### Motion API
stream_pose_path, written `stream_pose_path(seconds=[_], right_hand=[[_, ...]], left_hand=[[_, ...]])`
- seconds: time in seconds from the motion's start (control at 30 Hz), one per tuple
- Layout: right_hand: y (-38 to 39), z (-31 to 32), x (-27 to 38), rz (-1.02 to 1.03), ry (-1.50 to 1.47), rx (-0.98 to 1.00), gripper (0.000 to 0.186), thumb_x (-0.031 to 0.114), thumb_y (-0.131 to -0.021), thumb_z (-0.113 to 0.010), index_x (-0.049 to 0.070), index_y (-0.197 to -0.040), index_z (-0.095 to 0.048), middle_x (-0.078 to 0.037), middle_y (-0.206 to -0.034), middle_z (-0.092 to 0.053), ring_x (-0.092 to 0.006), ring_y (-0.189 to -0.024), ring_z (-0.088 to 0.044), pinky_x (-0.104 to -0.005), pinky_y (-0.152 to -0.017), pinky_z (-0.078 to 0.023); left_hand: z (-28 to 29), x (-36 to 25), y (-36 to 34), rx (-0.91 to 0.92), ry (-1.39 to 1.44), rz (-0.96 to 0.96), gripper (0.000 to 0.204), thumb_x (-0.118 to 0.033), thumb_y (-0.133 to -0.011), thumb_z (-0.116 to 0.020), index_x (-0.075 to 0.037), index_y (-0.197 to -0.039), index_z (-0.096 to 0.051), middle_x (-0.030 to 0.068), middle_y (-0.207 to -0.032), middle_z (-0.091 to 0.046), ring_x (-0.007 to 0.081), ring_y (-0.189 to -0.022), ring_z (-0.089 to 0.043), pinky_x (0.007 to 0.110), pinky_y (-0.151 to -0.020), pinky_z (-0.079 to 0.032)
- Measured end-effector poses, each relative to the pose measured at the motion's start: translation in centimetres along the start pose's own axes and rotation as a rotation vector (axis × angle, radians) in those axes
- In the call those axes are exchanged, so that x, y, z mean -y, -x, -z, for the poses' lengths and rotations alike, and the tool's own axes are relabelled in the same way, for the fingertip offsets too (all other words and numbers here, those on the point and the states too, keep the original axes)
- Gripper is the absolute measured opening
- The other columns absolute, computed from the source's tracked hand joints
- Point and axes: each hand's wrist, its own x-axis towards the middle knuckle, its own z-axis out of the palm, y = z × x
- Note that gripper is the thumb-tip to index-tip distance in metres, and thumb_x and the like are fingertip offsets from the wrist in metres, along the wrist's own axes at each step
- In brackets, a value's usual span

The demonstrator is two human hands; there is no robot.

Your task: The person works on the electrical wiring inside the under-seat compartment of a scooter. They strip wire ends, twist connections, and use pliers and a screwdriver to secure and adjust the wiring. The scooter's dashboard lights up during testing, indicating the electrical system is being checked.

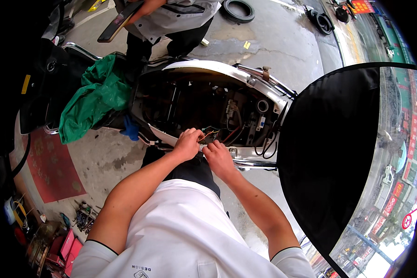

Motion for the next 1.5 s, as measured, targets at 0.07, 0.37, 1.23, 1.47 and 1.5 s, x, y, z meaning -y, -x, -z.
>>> stream_pose_path(seconds=[0.07,0.37,1.23,1.47,1.5], right_hand=[[0.2,-0.2,0.0,-0.01,-0.017,0.04,0.012,0.006,-0.074,-0.063,0.007,-0.085,-0.058,-0.008,-0.088,-0.058,-0.0272,-0.095,-0.056,-0.0376,-0.081,-0.047],[-0.4,-0.2,0.5,-0.166,-0.021,-0.031,0.014,0.004,-0.073,-0.063,0.007,-0.087,-0.059,-0.011,-0.088,-0.056,-0.0295,-0.092,-0.055,-0.039,-0.08,-0.047],[-2.2,0.4,-2.6,-0.182,-0.225,0.192,0.025,0.006,-0.082,-0.064,0.01,-0.107,-0.065,-0.011,-0.097,-0.063,-0.0309,-0.098,-0.058,-0.0414,-0.083,-0.052],[-2.4,0.4,-1.4,-0.049,-0.063,0.015,0.019,0.003,-0.074,-0.063,0.007,-0.092,-0.063,-0.012,-0.092,-0.06,-0.0299,-0.094,-0.059,-0.0393,-0.08,-0.052],[-2.7,0.8,-1.1,0.006,-0.042,-0.058,0.019,0.004,-0.074,-0.063,0.007,-0.092,-0.062,-0.011,-0.092,-0.059,-0.0298,-0.093,-0.059,-0.0387,-0.081,-0.051]], left_hand=[[0.2,0.0,-0.1,0.057,-0.007,0.041,0.025,0.003,-0.077,-0.058,-0.007,-0.099,-0.064,0.0097,-0.095,-0.061,0.032,-0.1,-0.057,0.043,-0.089,-0.045],[0.5,0.1,0.1,0.069,0.001,0.05,0.021,0.002,-0.078,-0.059,-0.006,-0.096,-0.063,0.0083,-0.091,-0.061,0.0301,-0.096,-0.058,0.042,-0.088,-0.045],[-0.2,0.3,0.1,-0.007,0.005,0.054,0.024,0.006,-0.071,-0.061,-0.003,-0.093,-0.061,0.01,-0.087,-0.061,0.0313,-0.089,-0.058,0.042,-0.081,-0.047],[0.3,-0.2,0.2,-0.021,0.009,0.059,0.022,0.006,-0.071,-0.061,-0.003,-0.091,-0.058,0.0097,-0.085,-0.059,0.0313,-0.088,-0.058,0.042,-0.081,-0.047],[0.4,-0.3,0.2,-0.025,0.012,0.065,0.022,0.006,-0.071,-0.061,-0.003,-0.091,-0.058,0.0097,-0.084,-0.059,0.0313,-0.088,-0.058,0.042,-0.08,-0.047]])
